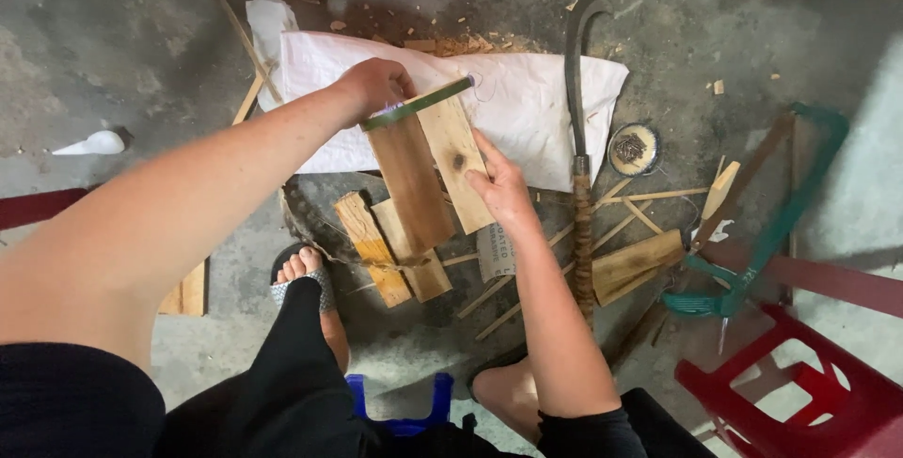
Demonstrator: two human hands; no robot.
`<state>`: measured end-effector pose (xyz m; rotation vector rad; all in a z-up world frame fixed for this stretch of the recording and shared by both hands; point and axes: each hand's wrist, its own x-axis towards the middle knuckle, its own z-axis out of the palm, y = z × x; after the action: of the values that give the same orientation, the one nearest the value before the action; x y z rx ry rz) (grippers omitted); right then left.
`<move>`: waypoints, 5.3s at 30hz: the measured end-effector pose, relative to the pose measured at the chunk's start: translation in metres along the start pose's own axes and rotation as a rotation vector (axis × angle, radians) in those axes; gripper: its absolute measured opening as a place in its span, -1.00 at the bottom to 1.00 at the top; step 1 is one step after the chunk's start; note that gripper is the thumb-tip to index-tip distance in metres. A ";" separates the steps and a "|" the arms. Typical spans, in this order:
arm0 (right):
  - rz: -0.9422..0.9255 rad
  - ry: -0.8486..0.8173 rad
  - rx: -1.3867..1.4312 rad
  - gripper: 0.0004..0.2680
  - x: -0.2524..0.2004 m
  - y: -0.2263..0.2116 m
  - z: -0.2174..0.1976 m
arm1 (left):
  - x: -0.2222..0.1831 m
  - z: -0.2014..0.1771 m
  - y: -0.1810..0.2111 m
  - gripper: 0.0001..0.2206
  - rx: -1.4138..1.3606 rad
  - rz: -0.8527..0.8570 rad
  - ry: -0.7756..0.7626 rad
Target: Sanding and assembling wooden components into a circular frame using a hammer and tape.
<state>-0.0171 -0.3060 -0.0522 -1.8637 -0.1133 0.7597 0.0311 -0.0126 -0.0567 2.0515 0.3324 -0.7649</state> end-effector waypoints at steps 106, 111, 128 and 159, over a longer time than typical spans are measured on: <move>0.332 0.645 -0.796 -0.92 0.015 0.163 -0.226 | -0.051 0.086 0.027 -0.63 0.982 -0.012 0.118; 0.337 0.673 -0.717 -0.95 0.015 0.171 -0.234 | -0.056 0.082 0.032 -0.64 0.992 0.015 0.102; 0.314 0.599 -0.966 -0.93 0.030 0.190 -0.237 | -0.057 0.089 0.032 -0.53 0.892 -0.021 0.150; -0.206 0.550 0.083 -0.90 -0.027 0.006 -0.117 | -0.003 0.127 -0.024 -0.08 0.679 -0.007 0.331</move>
<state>0.0239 -0.4141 -0.0185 -1.8818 0.0769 0.0947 -0.0334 -0.1040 -0.1223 2.8313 0.2856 -0.5834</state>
